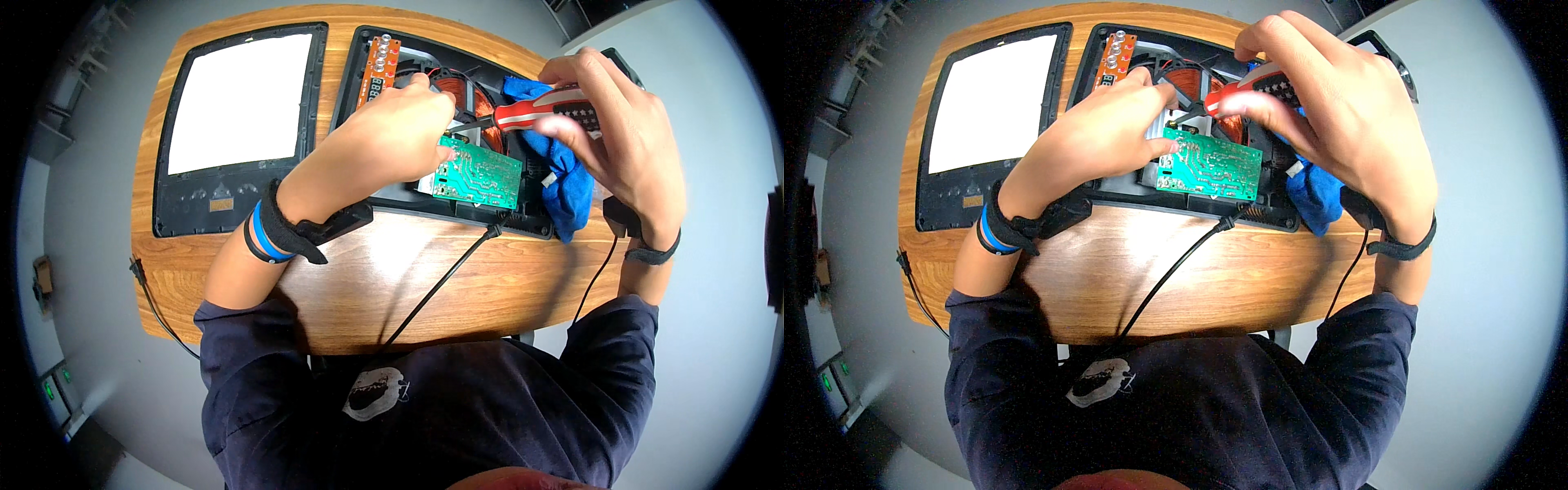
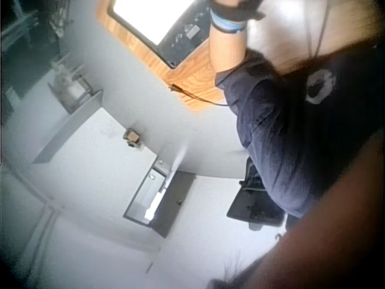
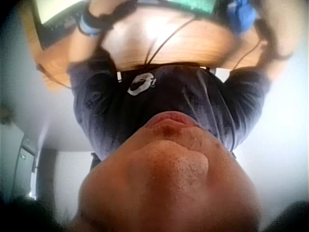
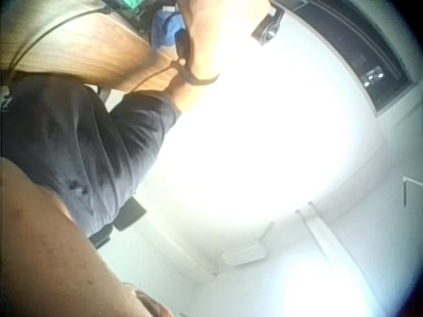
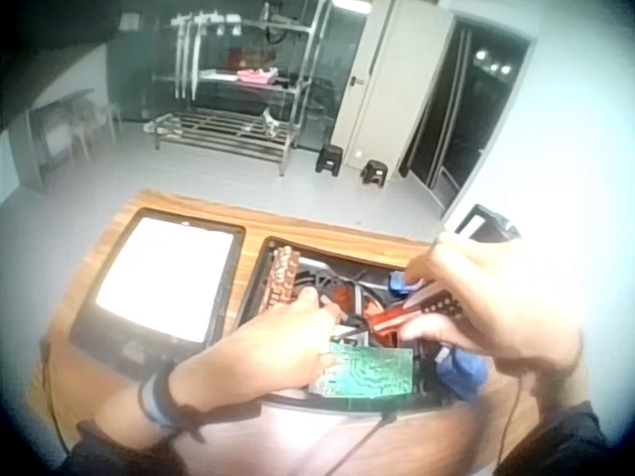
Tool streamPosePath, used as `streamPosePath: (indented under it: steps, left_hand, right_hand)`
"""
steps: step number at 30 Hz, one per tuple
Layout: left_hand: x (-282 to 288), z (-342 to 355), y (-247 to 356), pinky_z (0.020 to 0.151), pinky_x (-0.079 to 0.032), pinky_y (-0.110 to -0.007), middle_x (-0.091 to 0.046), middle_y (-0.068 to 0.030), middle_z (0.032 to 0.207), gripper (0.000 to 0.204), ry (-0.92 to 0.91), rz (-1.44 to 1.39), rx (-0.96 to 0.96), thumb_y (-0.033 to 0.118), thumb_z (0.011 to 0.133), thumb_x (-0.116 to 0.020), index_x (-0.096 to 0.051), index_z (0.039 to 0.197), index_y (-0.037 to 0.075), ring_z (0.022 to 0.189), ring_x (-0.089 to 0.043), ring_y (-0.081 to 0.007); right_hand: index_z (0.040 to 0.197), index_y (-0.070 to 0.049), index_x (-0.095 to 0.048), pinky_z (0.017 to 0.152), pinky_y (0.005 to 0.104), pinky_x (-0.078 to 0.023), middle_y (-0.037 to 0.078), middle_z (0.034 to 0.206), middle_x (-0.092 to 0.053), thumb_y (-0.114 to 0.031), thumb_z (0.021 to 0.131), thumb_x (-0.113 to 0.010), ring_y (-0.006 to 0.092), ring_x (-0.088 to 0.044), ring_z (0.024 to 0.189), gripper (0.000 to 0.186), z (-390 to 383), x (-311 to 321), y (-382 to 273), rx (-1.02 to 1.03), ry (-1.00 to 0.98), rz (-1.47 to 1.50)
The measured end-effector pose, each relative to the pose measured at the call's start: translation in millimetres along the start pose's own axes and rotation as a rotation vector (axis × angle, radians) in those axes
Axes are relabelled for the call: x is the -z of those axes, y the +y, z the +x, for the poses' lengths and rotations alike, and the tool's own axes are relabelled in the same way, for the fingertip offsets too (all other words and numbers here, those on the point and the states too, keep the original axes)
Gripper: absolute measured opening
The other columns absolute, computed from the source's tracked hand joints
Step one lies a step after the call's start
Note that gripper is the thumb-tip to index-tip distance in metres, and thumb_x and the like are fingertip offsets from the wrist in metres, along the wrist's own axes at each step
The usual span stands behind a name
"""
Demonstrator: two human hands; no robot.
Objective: The person applies thermal paste to a heatsink and secures it onto a green circuit board using a screwdriver. They then reposition the board and connect wires to a fan assembly inside the device housing.
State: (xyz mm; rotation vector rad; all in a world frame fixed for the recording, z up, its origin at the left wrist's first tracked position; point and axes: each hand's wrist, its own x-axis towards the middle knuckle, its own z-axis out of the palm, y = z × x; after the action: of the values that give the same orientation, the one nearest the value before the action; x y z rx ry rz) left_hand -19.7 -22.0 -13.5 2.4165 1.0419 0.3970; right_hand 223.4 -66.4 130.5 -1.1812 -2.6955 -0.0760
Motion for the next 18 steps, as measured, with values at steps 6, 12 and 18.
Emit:
streamPosePath:
  steps: [6, 12, 18]
  left_hand:
    - [-1, -2, -1, 0.105, -0.057, -0.053, -0.066, -0.0259, 0.129, 0.052, 0.01, -0.005, 0.023, 0.027, 0.098, -0.084, -0.068, 0.139, 0.0, 0.116, -0.072, -0.046]
    - [-1, 4, 2, 0.105, -0.057, -0.053, -0.066, -0.0253, 0.129, 0.052, -0.005, 0.004, -0.004, 0.026, 0.098, -0.084, -0.068, 0.139, -0.001, 0.117, -0.072, -0.0466]
    - [0, 0, 1, 0.105, -0.057, -0.053, -0.066, -0.0262, 0.129, 0.052, 0.006, -0.023, 0.007, 0.025, 0.098, -0.084, -0.068, 0.139, -0.001, 0.118, -0.071, -0.0476]
  right_hand:
    - [0.119, -0.005, -0.069, 0.086, 0.045, -0.061, 0.01, 0.119, -0.072, -0.028, 0.09, -0.088, 0.0336, -0.073, 0.104, 0.042, 7, 4, 16, 0.232, -0.061, 0.015]
    - [0.122, -0.004, -0.068, 0.083, 0.0443, -0.064, 0.011, 0.121, -0.07, -0.006, 0.088, -0.09, 0.0359, -0.077, 0.104, 0.04, 6, 12, -3, 0.014, -0.01, 0.059]
    - [0.123, -0.003, -0.066, 0.088, 0.0429, -0.069, 0.011, 0.135, -0.064, -0.007, 0.087, -0.089, 0.0297, -0.076, 0.119, 0.044, -4, 1, 17, -0.004, -0.102, 0.088]
